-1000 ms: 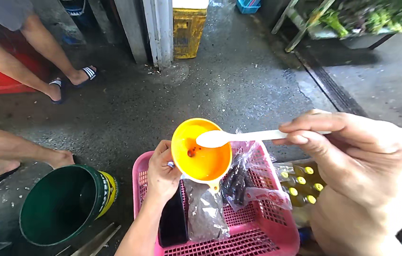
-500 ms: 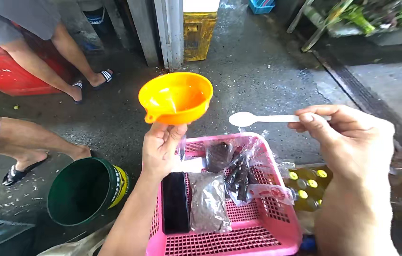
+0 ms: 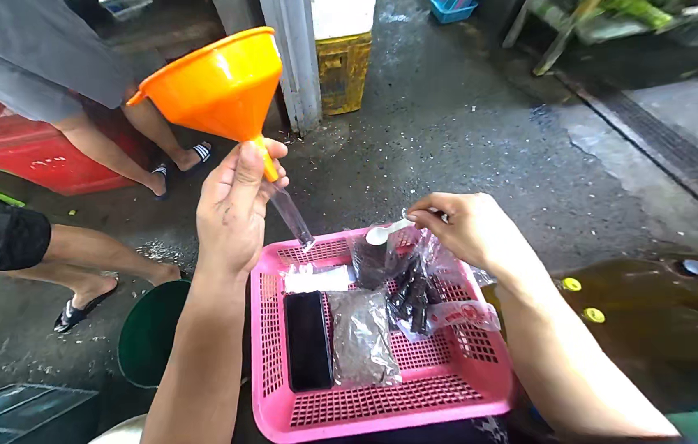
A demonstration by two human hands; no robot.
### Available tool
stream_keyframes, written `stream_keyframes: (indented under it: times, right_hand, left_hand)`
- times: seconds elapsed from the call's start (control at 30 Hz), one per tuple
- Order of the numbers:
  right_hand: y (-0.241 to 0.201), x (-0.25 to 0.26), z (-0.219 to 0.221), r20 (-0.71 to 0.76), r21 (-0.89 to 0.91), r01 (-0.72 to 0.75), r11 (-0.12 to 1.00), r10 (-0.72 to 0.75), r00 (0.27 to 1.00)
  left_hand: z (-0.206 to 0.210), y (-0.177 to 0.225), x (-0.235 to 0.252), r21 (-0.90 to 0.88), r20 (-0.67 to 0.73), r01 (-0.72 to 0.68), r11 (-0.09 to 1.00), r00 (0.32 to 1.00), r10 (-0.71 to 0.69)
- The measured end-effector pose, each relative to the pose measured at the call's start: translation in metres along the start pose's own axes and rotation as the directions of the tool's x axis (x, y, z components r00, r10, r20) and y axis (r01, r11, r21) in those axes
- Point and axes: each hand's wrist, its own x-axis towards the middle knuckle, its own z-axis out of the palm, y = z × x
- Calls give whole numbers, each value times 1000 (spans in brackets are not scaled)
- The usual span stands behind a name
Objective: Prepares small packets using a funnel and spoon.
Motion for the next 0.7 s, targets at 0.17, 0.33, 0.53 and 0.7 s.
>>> stream_keyframes:
  times: [0.17,0.33,0.53,0.7]
  right_hand:
    - [5,2,21,132,39,-77,996,71,989]
    - [13,3,24,181,126,-178,976,154,971]
    - [23,3,19,183,247,-285,926,244,952]
    - [31,2,15,171,346,-325,880,282,944]
  left_hand:
    - [4,-7,-17,27,8,32,999,999,-32]
    - [-1,-12,-21,36,2,27,999,1000,-27]
    - [-5,-19,-23,30,-6,40,999,999,-40]
    - [-9,-22,-24,38,-13,48,998,999,-47]
